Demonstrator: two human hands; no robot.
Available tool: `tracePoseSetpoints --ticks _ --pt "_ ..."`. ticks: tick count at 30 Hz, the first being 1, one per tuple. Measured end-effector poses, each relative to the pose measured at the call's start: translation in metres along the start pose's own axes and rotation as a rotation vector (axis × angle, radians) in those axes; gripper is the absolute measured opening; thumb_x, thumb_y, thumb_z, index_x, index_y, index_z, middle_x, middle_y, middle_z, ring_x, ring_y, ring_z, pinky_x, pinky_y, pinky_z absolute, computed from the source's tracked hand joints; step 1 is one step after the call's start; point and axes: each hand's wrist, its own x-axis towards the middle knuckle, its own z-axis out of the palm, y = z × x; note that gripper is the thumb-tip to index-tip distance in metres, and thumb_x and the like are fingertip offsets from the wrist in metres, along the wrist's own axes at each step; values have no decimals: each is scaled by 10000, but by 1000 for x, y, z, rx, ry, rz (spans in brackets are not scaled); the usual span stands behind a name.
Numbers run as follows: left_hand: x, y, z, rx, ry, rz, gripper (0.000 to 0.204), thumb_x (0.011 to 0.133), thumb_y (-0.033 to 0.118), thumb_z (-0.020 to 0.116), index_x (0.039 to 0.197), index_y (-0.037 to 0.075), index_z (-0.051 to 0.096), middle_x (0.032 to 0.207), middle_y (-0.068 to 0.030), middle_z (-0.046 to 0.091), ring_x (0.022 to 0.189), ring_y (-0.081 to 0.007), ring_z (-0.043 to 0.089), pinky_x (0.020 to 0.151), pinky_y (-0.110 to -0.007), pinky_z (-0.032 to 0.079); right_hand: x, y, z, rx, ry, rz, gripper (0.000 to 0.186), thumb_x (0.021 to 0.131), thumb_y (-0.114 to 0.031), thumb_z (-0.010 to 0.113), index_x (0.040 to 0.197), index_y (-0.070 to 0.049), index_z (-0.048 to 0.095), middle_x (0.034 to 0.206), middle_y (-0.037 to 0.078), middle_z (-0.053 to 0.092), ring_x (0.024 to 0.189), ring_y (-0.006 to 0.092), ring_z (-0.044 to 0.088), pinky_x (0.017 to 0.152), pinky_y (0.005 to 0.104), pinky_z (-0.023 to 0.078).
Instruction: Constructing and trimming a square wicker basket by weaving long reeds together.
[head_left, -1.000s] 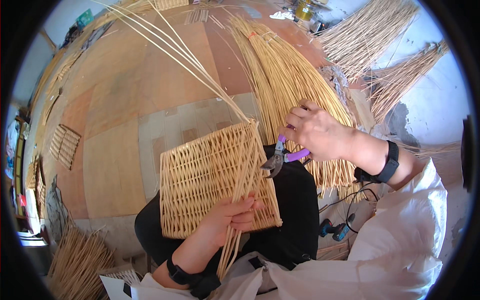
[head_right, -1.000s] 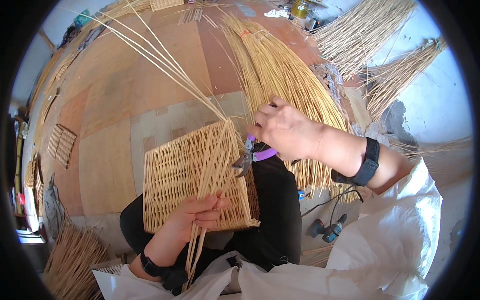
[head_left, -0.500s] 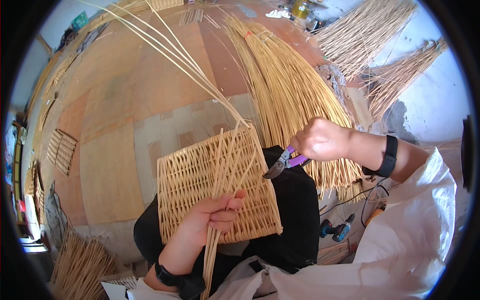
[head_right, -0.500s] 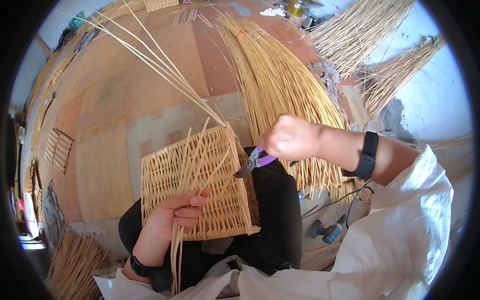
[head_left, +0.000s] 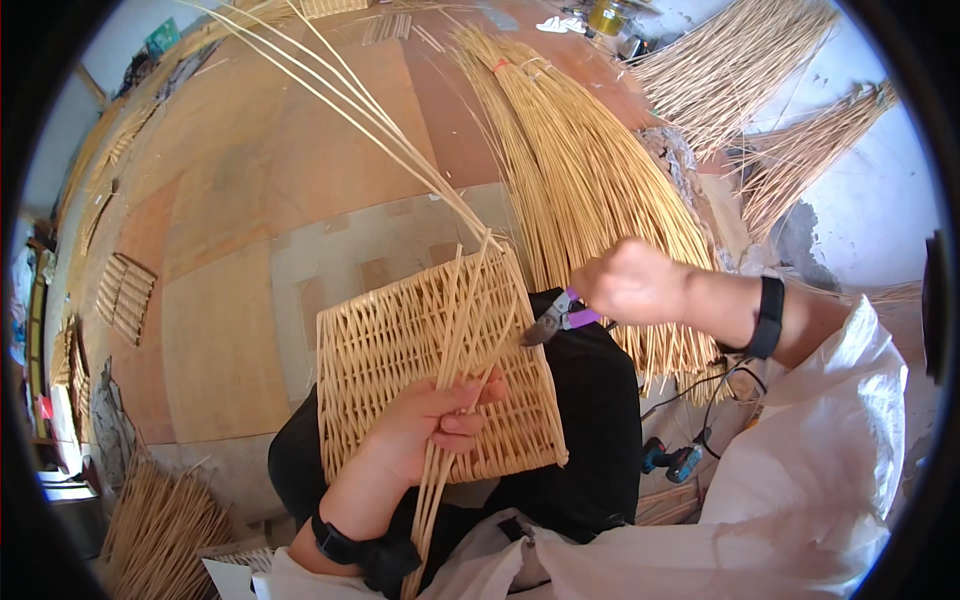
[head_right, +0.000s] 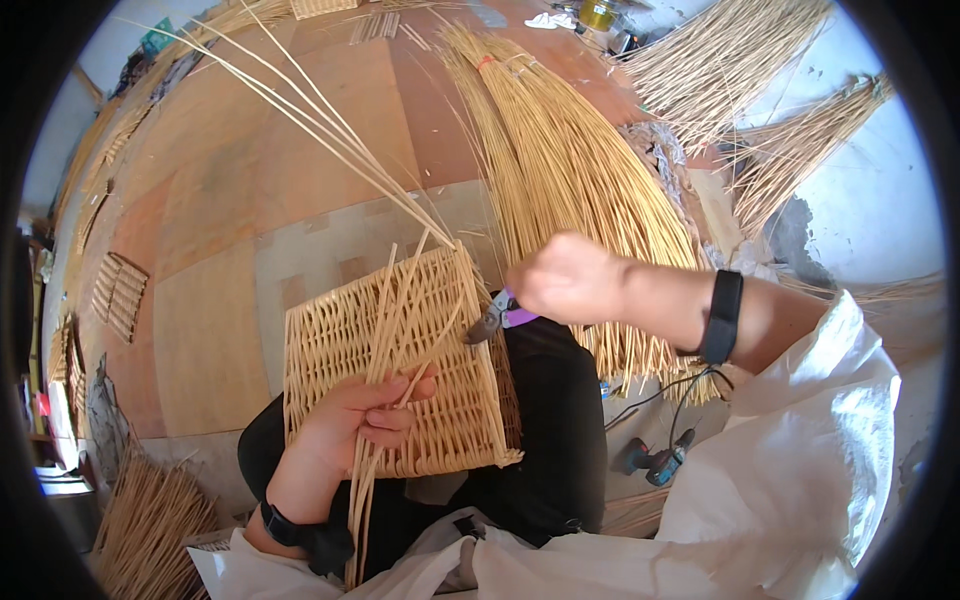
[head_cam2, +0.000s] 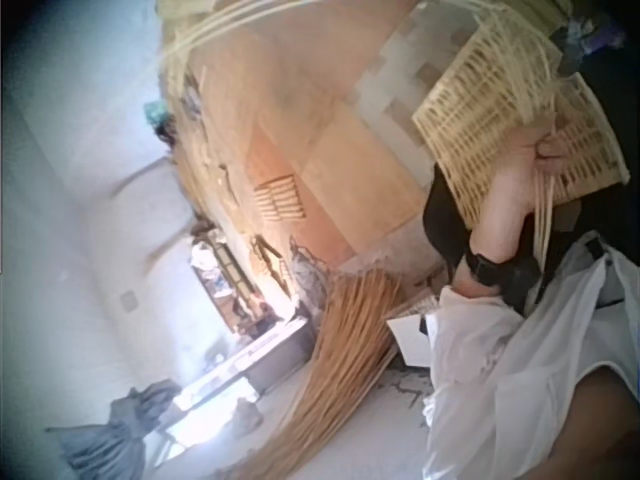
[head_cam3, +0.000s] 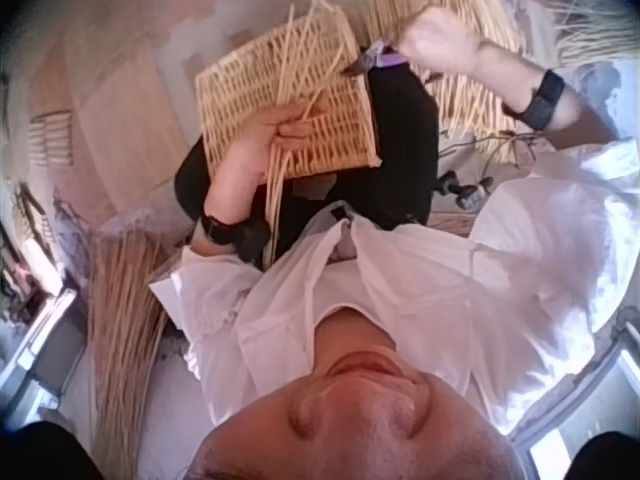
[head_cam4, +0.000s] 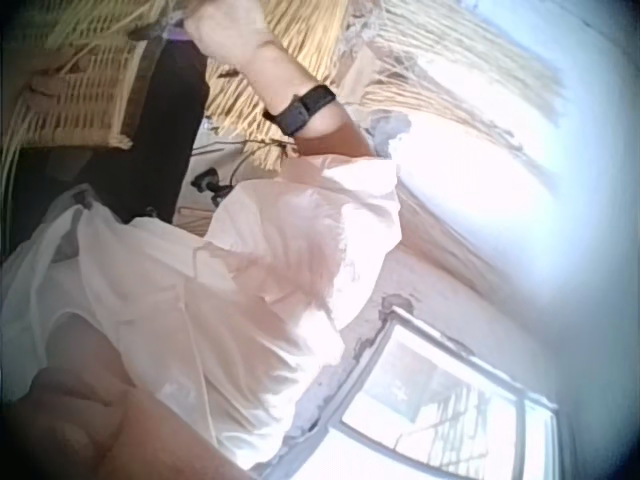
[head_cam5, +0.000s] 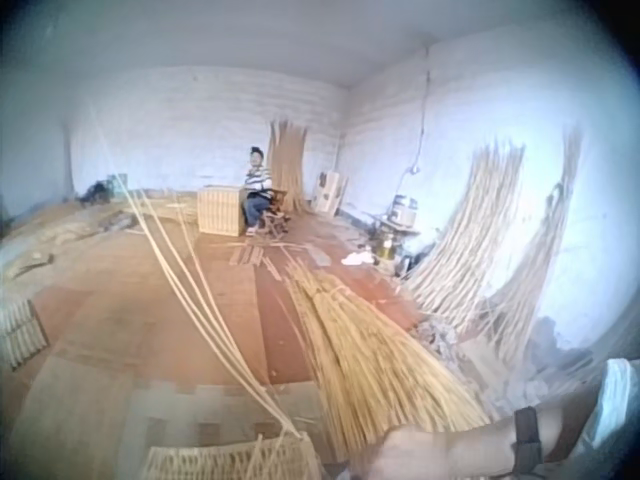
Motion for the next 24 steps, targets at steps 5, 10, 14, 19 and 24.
tracePoseSetpoints --ticks 5,10,14,19,24 --pt "-1 11 2 23 82 -44 300 937 149 480 1193 -8 476 873 -34 554 550 -36 402 425 -162 317 5 25 6 -134 77 106 120 657 -92 592 761 -38 568 580 34 524 454 188 523 420 272 429" --pt "-12 30 7 7 106 -60 308 942 156 472 1192 -25 476 733 -15 519 487 -37 383 390 -167 293 10 38 33 -232 29 162 185 640 -140 644 783 -36 587 599 56 552 468 213 556 456 328 467" --pt "-40 43 13 334 -14 117 226 938 139 478 1089 -13 548 586 5 472 394 -36 308 341 -176 215 -3 24 58 277 -28 701 301 730 -308 714 758 -32 596 652 132 595 518 240 595 506 325 502" --pt "-23 35 34 1335 665 569 160 845 61 541 961 -42 580 699 -123 604 565 -192 565 486 -285 449 72 -53 118 2404 518 1004 296 771 -86 674 1039 15 597 875 98 661 731 211 645 662 346 538" --pt "5 86 80 2037 944 1321 198 781 37 551 961 -33 596 857 -208 626 766 -353 618 698 -377 509 90 -88 81 2113 644 743 337 718 -15 664 1043 -6 577 868 95 643 738 210 645 661 336 524"
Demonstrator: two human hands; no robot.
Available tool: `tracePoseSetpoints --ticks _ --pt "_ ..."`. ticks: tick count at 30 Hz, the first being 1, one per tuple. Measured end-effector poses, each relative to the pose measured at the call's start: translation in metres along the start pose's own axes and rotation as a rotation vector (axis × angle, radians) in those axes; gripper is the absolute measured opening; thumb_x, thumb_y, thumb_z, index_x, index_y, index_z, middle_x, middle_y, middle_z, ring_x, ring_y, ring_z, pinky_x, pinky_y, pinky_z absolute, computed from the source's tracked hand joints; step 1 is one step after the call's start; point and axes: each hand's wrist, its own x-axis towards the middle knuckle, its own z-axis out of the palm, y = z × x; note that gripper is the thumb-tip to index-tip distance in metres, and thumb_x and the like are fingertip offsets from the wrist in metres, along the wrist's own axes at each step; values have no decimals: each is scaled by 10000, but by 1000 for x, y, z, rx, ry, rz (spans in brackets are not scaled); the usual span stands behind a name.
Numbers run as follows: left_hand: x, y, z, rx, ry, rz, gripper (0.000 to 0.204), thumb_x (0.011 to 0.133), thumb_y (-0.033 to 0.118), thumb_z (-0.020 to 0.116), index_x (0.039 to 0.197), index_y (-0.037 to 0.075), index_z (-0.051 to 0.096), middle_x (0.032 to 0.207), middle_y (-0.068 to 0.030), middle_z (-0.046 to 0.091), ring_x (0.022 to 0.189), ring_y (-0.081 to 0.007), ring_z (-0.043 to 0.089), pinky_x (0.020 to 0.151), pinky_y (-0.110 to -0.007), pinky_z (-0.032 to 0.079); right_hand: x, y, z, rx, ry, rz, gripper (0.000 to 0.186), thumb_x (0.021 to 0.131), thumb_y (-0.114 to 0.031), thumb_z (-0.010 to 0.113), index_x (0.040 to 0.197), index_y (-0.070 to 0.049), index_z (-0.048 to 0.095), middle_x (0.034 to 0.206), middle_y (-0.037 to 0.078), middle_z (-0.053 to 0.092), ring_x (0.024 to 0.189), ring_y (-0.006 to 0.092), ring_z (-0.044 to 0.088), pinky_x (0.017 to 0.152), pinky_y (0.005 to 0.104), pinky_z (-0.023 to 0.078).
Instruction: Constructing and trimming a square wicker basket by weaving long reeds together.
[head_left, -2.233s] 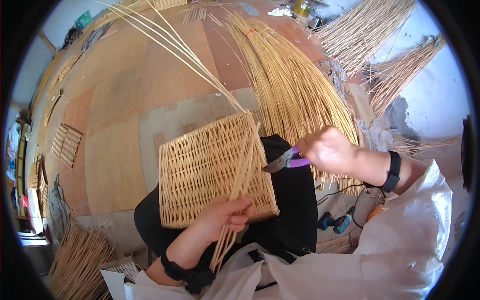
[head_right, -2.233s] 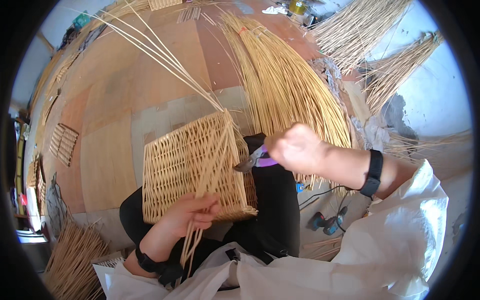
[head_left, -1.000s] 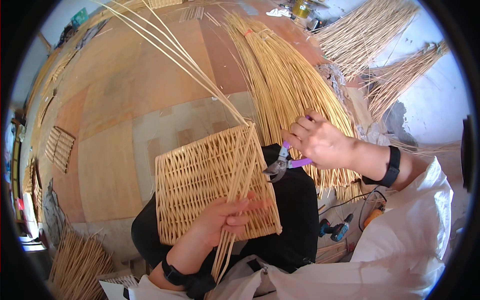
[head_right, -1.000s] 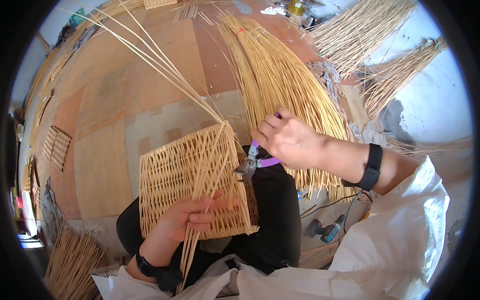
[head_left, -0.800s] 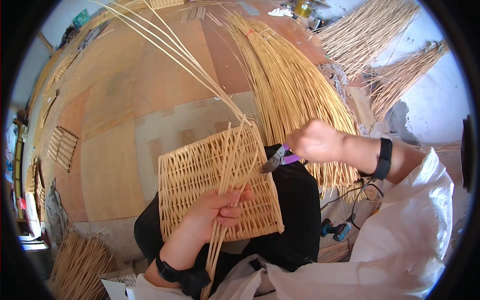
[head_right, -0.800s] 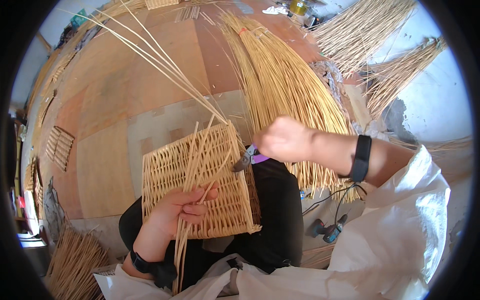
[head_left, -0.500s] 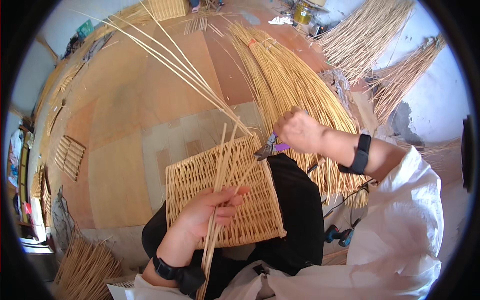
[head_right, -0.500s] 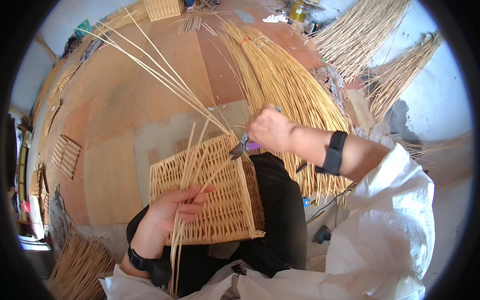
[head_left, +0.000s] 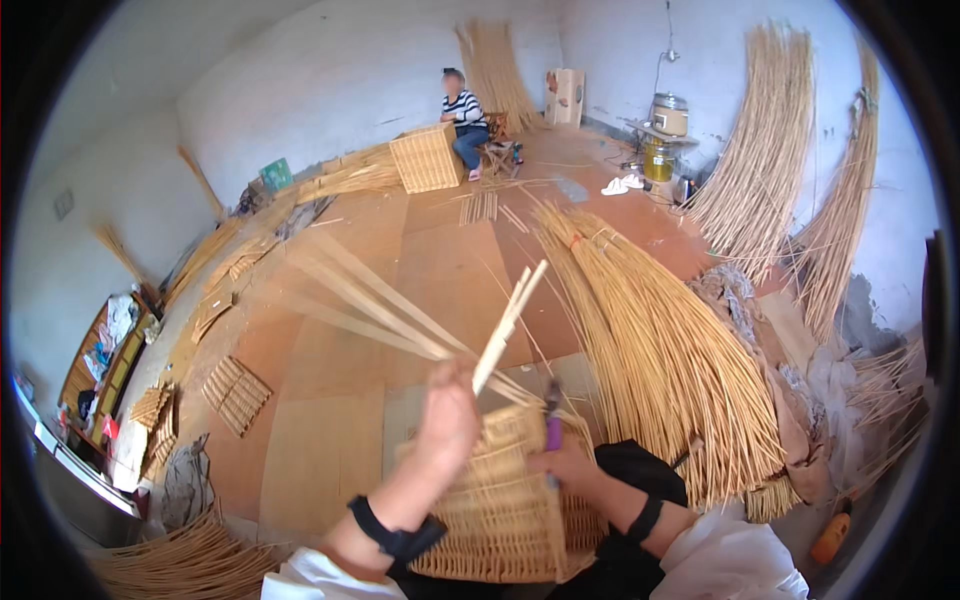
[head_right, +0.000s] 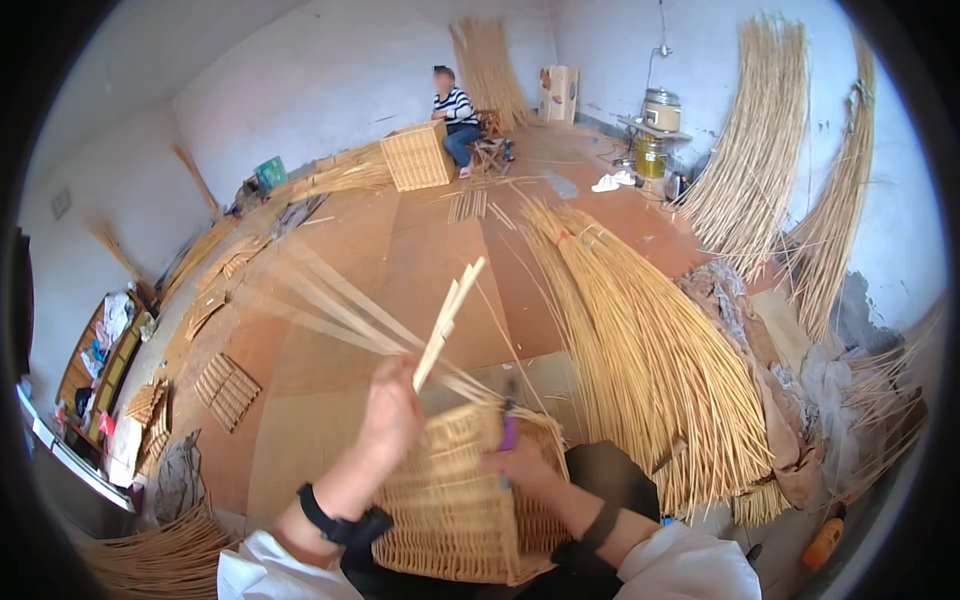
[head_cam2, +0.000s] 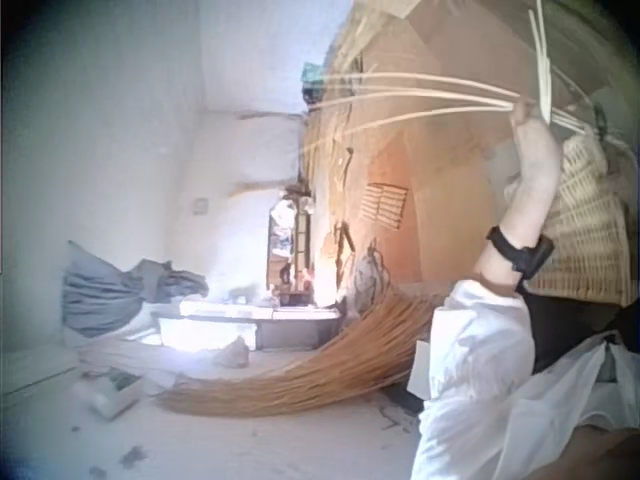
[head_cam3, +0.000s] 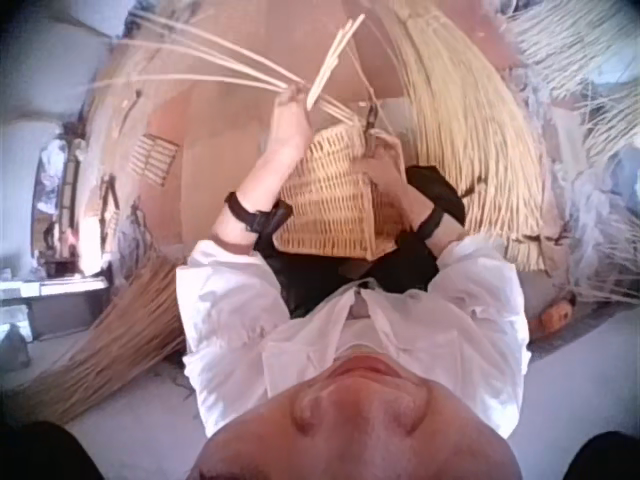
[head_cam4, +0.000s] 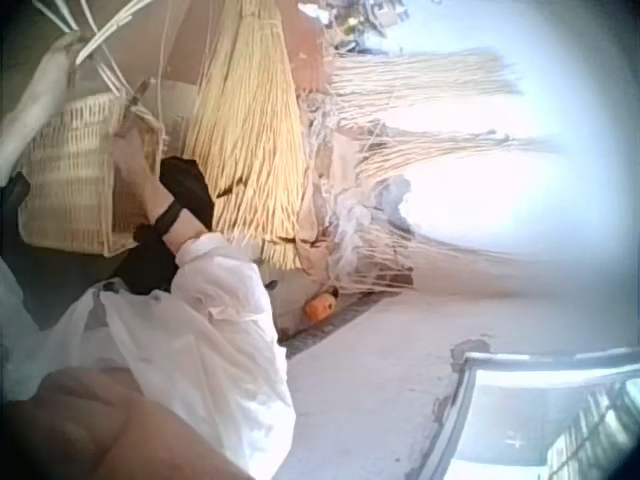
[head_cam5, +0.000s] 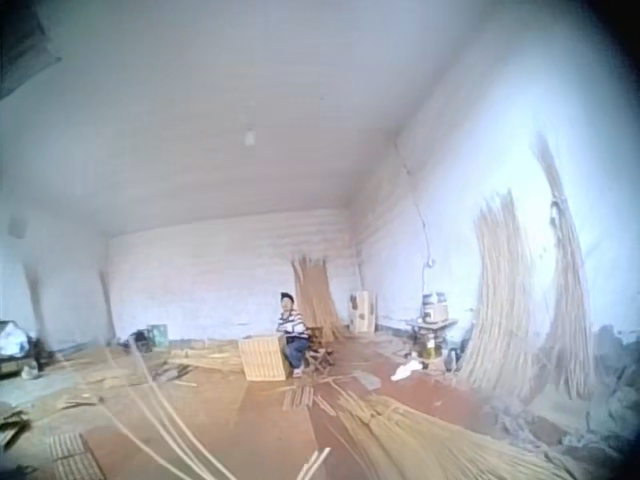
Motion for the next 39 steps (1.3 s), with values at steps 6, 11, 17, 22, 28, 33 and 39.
tracePoseSetpoints --ticks 6,11,17,22,28,33,39 --pt "-19 -21 -106 -194 -878 -592 351 921 354 487 1002 40 622 803 -121 653 612 -229 617 610 -334 514 -54 -20 52 -615 119 -587 534 680 -203 697 1133 -9 489 851 171 603 748 308 607 711 359 492" --pt "-150 41 -111 -797 -955 -891 327 957 274 460 1080 -13 560 842 -129 654 613 -174 629 591 -287 529 -81 22 10 -948 -212 -577 502 710 -244 682 1125 -46 483 895 160 597 766 318 604 687 383 492" --pt "-185 100 -52 -1196 -667 -1088 242 913 115 504 1082 -59 513 835 -170 625 657 -214 624 560 -316 533 -161 4 -54 -992 -53 -678 593 636 -376 793 1049 -52 519 892 129 557 816 300 578 692 367 472" --pt "-173 97 -43 -1078 -673 -1055 214 882 85 512 1046 -53 517 806 -148 618 597 -175 592 516 -290 514 -217 -21 -55 -853 -47 100 515 794 -458 641 1032 -10 556 846 178 596 819 364 580 722 383 462" --pt "-179 96 -37 -1079 -682 -991 175 895 67 491 1026 -47 513 769 -133 601 527 -152 544 448 -274 470 -207 -26 -32 -1100 -157 138 525 800 -490 609 1027 -18 579 809 180 628 787 369 609 714 417 476" --pt "-192 94 -35 -1090 -698 -1003 175 910 60 475 1051 -42 494 755 -127 593 507 -132 519 424 -258 447 -204 -24 -39 -1240 -175 36 522 773 -484 637 1007 -20 585 798 177 627 784 369 608 713 422 481" --pt "-197 96 -32 -1084 -734 -1010 180 920 66 469 1064 -41 487 758 -126 590 488 -127 505 418 -251 436 -207 -11 -41 -1200 -132 37 492 749 -454 666 975 -24 588 801 161 627 779 360 611 701 417 487"
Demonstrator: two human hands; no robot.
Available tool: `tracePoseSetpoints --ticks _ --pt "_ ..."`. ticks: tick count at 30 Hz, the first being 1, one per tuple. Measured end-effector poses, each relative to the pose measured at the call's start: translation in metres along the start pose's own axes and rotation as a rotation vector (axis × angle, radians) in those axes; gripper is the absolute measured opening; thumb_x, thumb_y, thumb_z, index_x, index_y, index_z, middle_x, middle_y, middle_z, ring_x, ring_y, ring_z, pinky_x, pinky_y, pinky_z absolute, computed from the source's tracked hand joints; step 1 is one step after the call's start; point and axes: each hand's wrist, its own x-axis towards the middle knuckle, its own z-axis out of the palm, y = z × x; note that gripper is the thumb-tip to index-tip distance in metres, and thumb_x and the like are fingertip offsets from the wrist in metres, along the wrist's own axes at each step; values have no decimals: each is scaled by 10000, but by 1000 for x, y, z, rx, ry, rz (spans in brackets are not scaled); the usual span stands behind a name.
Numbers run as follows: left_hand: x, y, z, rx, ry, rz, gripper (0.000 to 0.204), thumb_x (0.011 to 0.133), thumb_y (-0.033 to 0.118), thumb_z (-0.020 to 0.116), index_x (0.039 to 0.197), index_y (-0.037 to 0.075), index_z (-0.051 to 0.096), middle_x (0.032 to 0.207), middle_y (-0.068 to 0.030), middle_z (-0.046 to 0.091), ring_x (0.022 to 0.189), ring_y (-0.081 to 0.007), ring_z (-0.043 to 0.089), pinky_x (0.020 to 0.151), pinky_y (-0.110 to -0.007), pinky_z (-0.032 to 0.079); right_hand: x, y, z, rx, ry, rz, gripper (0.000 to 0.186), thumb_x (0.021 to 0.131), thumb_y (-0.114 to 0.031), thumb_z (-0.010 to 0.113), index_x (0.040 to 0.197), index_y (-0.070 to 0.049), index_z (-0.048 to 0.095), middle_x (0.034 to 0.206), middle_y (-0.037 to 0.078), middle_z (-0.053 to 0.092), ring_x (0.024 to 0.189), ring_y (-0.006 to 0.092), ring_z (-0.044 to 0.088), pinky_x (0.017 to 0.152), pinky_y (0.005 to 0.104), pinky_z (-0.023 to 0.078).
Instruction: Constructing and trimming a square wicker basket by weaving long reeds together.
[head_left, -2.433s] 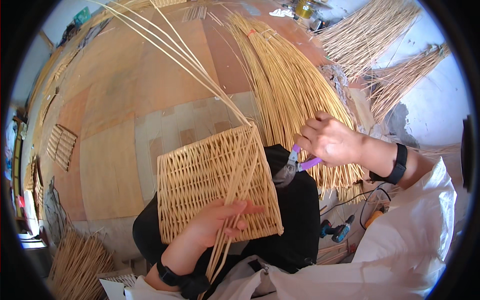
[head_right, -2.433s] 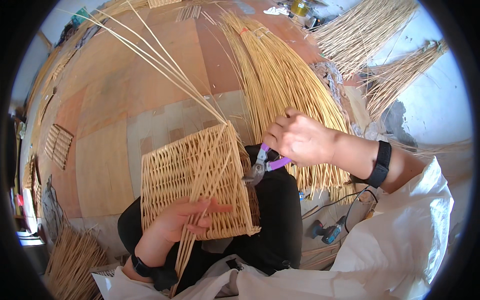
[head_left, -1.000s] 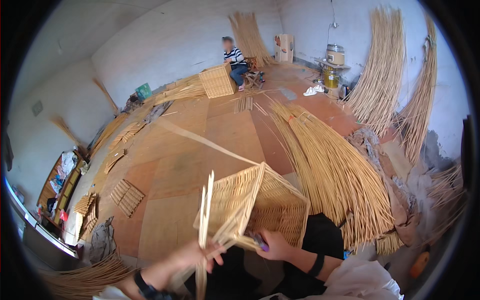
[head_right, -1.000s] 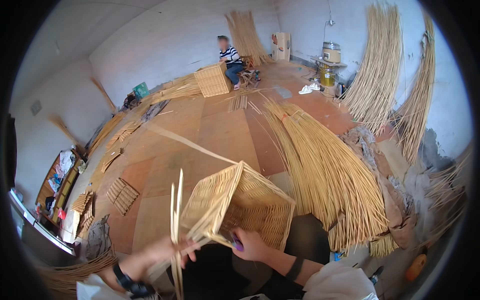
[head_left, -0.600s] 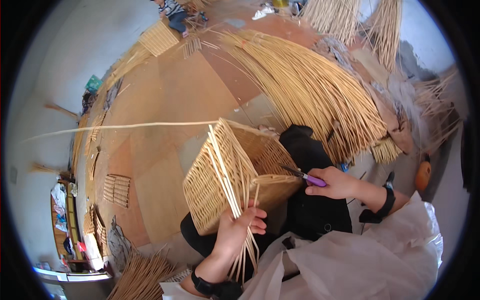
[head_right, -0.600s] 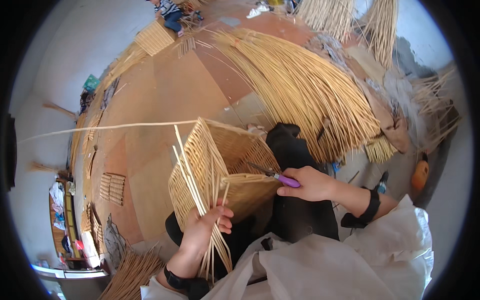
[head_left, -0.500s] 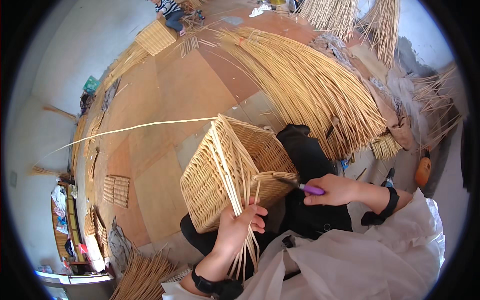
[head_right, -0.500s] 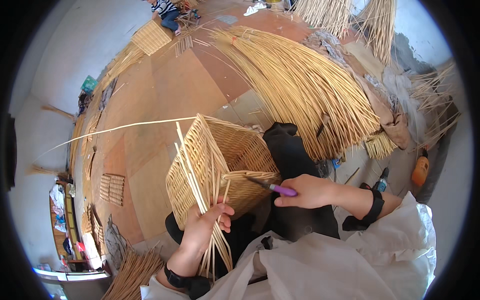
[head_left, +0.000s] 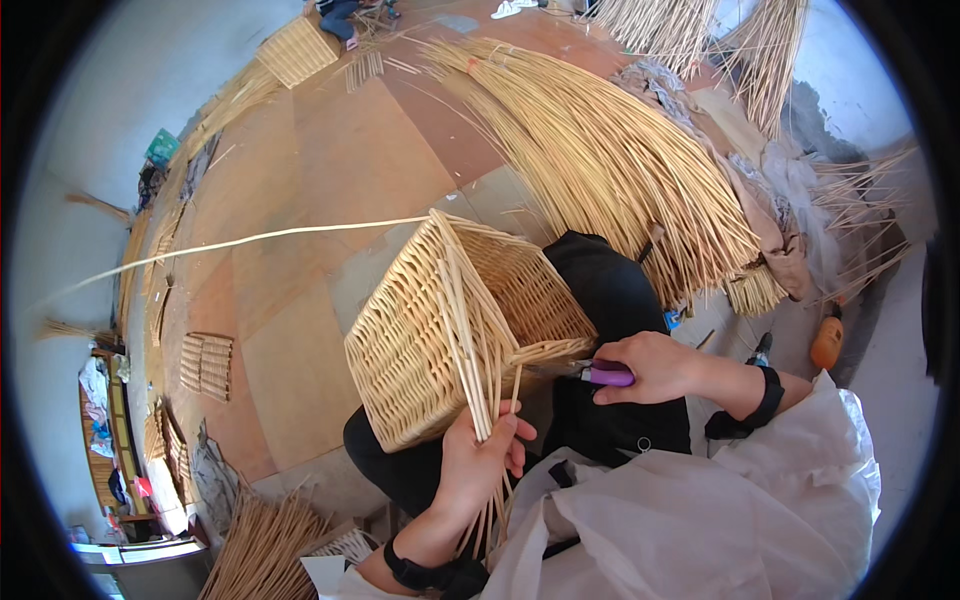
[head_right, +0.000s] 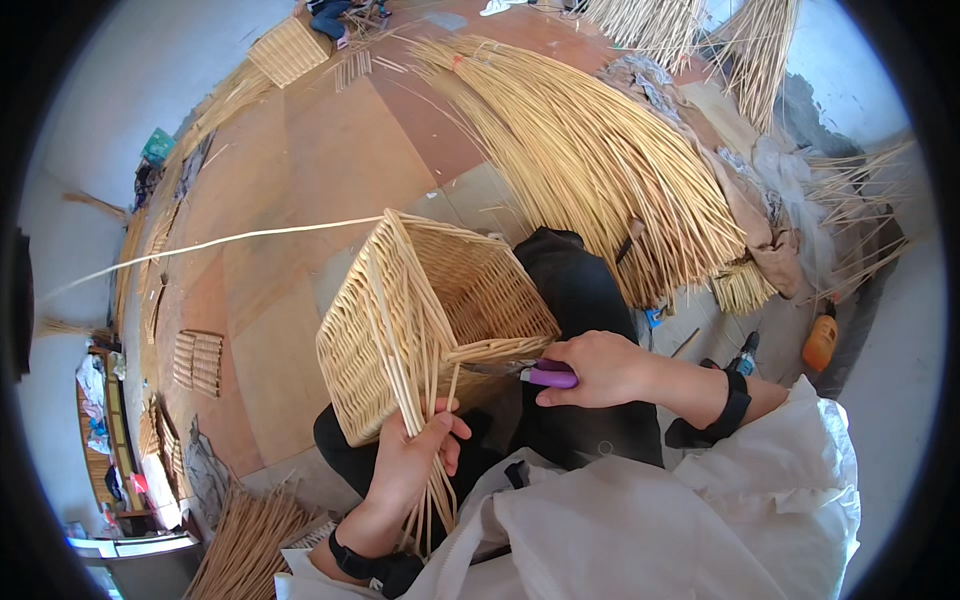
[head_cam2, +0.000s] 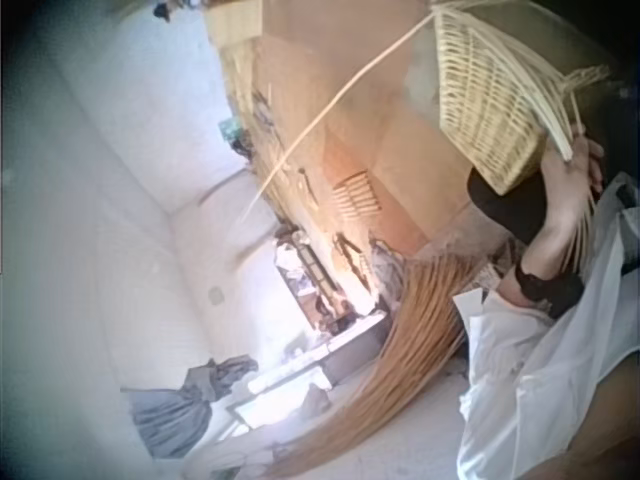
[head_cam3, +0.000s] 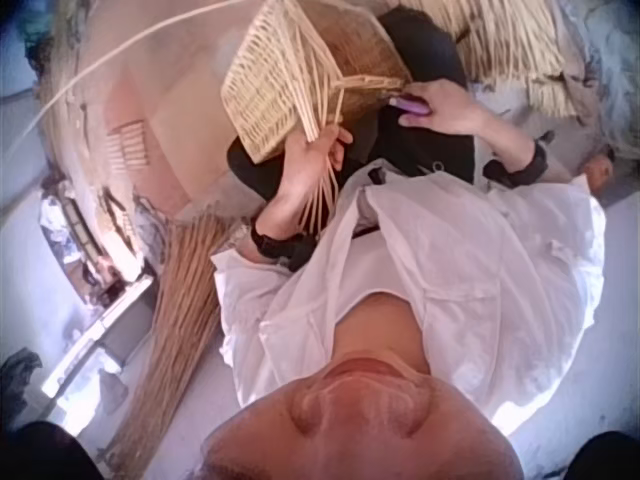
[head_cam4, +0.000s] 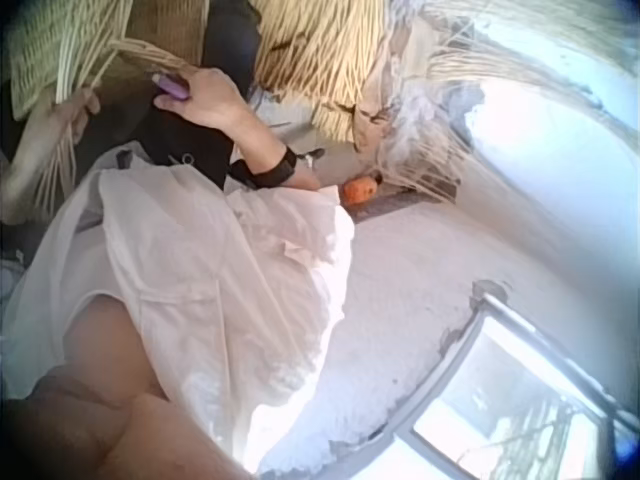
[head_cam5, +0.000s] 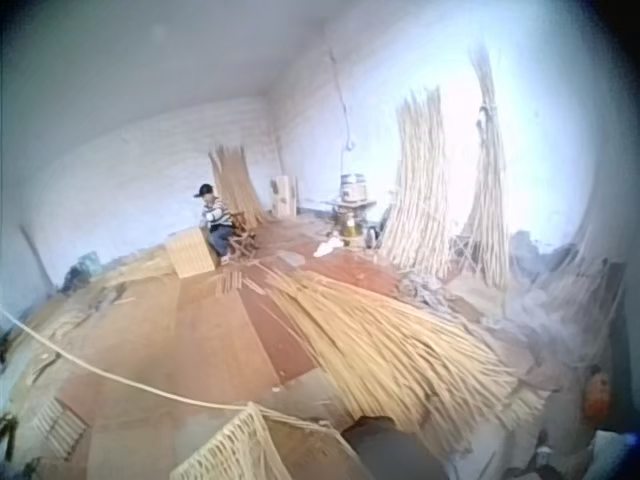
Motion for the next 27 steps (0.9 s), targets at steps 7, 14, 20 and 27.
tracePoseSetpoints --ticks 7,14,20,27 --pt "-2 -16 5 73 5 -2 196 929 78 468 1091 -32 465 776 -122 593 493 -111 511 424 -238 438 0 -13 7 -8 26 74 471 769 -464 638 993 -50 616 820 177 644 829 349 625 765 424 491" --pt "4 -14 9 13 -68 34 200 919 73 492 1082 -41 477 785 -127 602 513 -112 522 444 -239 438 -2 -12 16 -138 59 157 394 764 -417 651 905 -50 629 761 166 640 775 331 634 706 423 503" --pt "2 9 -19 -249 -309 -205 196 882 103 563 1009 -44 535 718 -118 583 476 -113 465 410 -228 354 -15 -5 -3 -150 202 12 309 705 -310 702 813 -44 587 707 152 614 699 323 623 625 406 491" --pt "7 5 -23 -270 -372 -198 216 876 199 615 903 11 513 605 -42 506 435 -80 407 382 -202 303 -6 -15 -54 -569 566 -239 474 561 -192 735 958 -13 548 801 115 555 738 293 564 676 379 444"
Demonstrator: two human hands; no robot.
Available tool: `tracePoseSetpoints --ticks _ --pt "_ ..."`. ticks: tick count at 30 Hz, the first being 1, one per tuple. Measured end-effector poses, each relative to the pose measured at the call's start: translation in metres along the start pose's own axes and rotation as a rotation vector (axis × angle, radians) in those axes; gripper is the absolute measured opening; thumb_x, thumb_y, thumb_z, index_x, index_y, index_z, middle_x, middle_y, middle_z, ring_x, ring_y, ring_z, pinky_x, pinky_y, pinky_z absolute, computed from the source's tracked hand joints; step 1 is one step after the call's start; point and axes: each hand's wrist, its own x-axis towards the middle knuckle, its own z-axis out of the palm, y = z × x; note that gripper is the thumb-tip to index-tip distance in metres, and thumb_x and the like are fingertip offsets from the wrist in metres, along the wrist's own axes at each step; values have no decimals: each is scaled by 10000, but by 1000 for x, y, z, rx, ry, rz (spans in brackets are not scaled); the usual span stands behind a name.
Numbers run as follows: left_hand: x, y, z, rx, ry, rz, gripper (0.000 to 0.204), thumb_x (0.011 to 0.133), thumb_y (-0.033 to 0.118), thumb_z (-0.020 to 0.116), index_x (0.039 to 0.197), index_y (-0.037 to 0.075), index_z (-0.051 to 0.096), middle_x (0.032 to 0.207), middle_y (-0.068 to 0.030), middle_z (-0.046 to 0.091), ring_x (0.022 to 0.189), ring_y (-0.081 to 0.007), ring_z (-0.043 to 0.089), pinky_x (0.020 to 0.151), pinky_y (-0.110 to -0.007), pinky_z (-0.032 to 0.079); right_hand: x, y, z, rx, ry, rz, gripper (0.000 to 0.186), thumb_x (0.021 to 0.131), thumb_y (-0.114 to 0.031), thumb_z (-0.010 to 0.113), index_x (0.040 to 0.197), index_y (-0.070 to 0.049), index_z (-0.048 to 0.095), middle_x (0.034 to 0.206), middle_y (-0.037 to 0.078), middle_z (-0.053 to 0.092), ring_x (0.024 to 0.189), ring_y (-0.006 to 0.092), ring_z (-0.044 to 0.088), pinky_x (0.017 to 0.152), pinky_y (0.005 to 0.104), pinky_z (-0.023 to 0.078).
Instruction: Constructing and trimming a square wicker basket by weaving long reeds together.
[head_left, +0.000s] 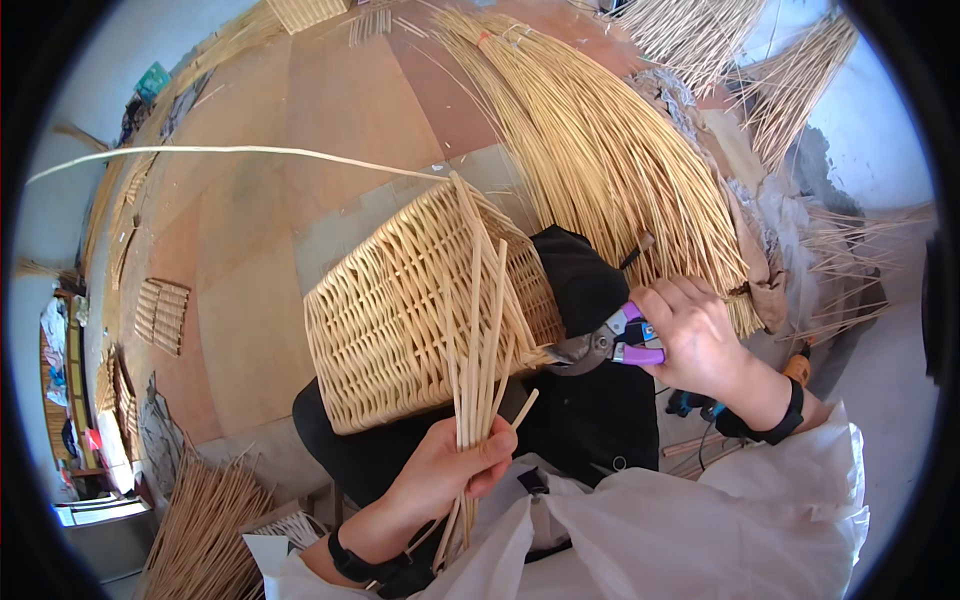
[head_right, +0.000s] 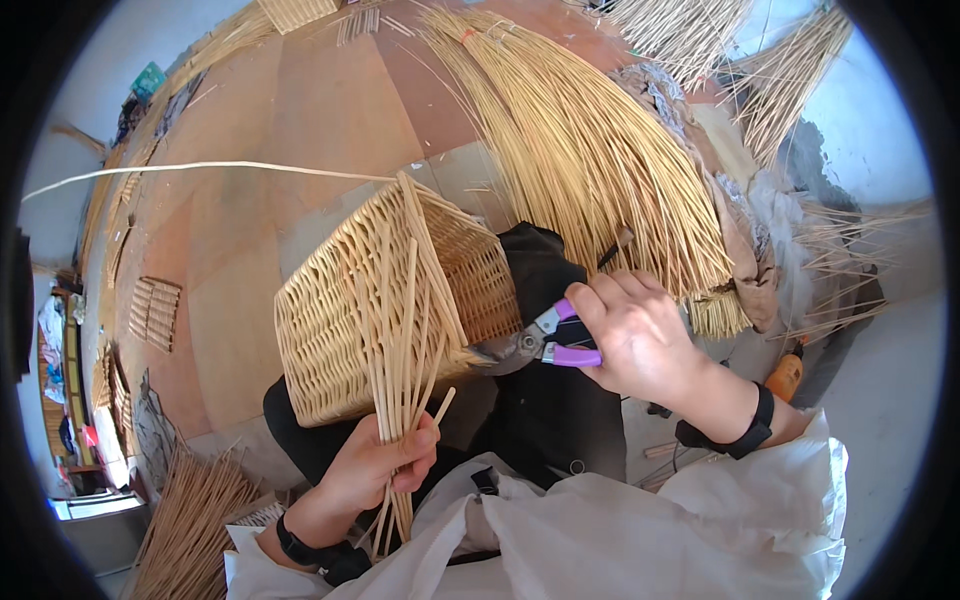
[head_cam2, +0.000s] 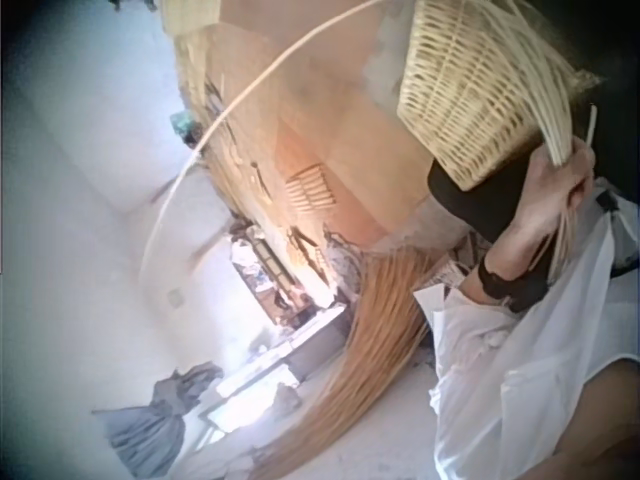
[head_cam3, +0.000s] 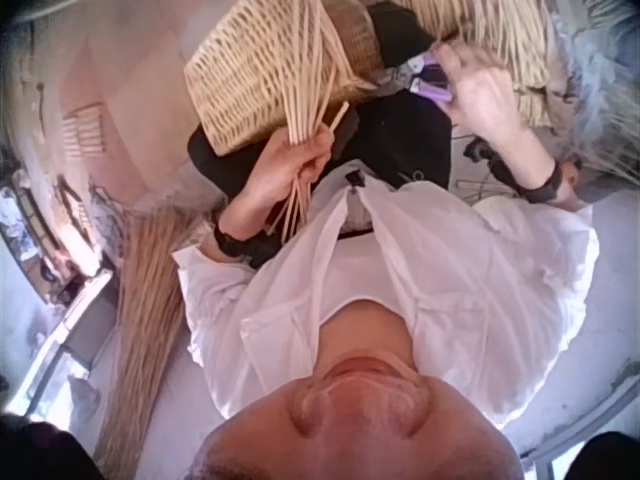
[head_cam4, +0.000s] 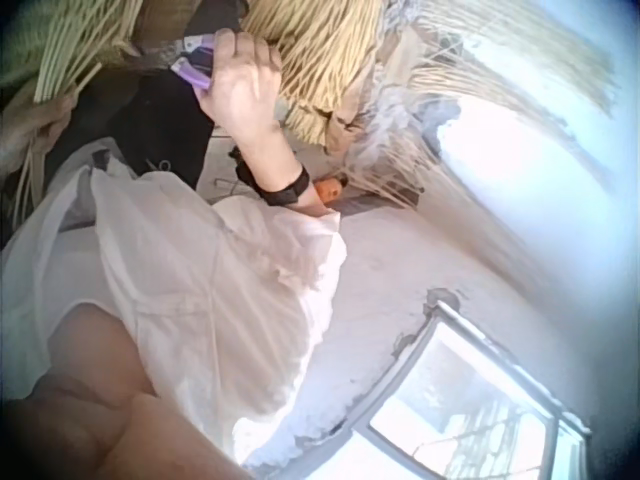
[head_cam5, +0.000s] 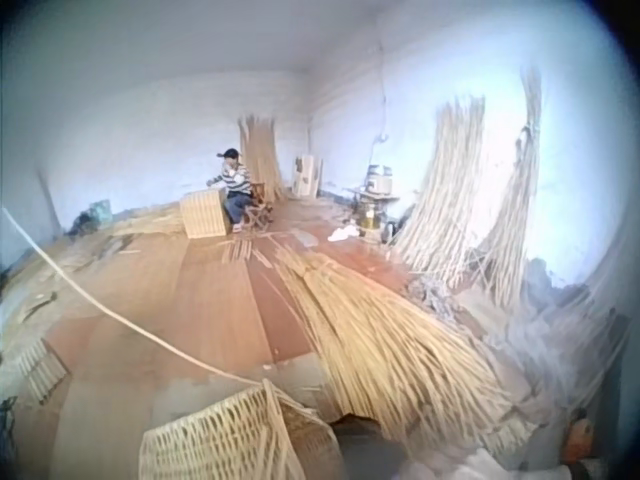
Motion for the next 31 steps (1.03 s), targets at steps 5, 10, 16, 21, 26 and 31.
tracePoseSetpoints --ticks 5,10,16,21,26,31 --pt "3 2 0 -22 -34 -18 213 872 197 621 882 12 516 607 -23 503 441 -73 410 384 -193 297 26 -3 -2 -133 -95 -125 459 545 -184 731 929 -14 546 788 104 542 758 269 566 686 370 444" --pt "-1 4 -4 94 -31 -62 194 867 189 624 832 13 549 628 -19 530 523 -84 481 478 -207 374 32 -5 -19 -210 -420 -39 222 643 -146 636 814 -37 548 675 71 515 672 240 569 561 335 435" --pt "-6 12 -13 273 -59 21 211 866 201 620 889 -4 577 619 -17 534 562 -90 501 548 -217 391 57 -18 -33 -454 43 -432 286 683 -146 576 953 -51 584 777 21 524 777 168 527 762 336 414" --pt "-6 11 -16 124 -86 34 221 876 188 600 929 -23 565 632 -20 518 540 -89 478 514 -223 378 69 -25 -35 -592 112 -561 285 684 -155 565 951 -58 576 774 -5 506 760 141 511 786 319 401" --pt "-4 10 -23 -77 -133 9 256 886 178 581 1003 -42 523 609 2 427 498 -86 422 477 -218 352 67 -24 -42 -560 -156 -457 276 658 -144 572 912 -34 584 730 4 535 734 149 541 695 312 424" --pt "-3 7 -35 -369 -275 -78 367 881 256 596 1069 -39 487 589 11 369 482 -94 386 455 -244 349 87 -16 -39 -458 -96 -450 267 654 -139 577 891 -15 590 694 33 558 723 195 585 640 305 457"
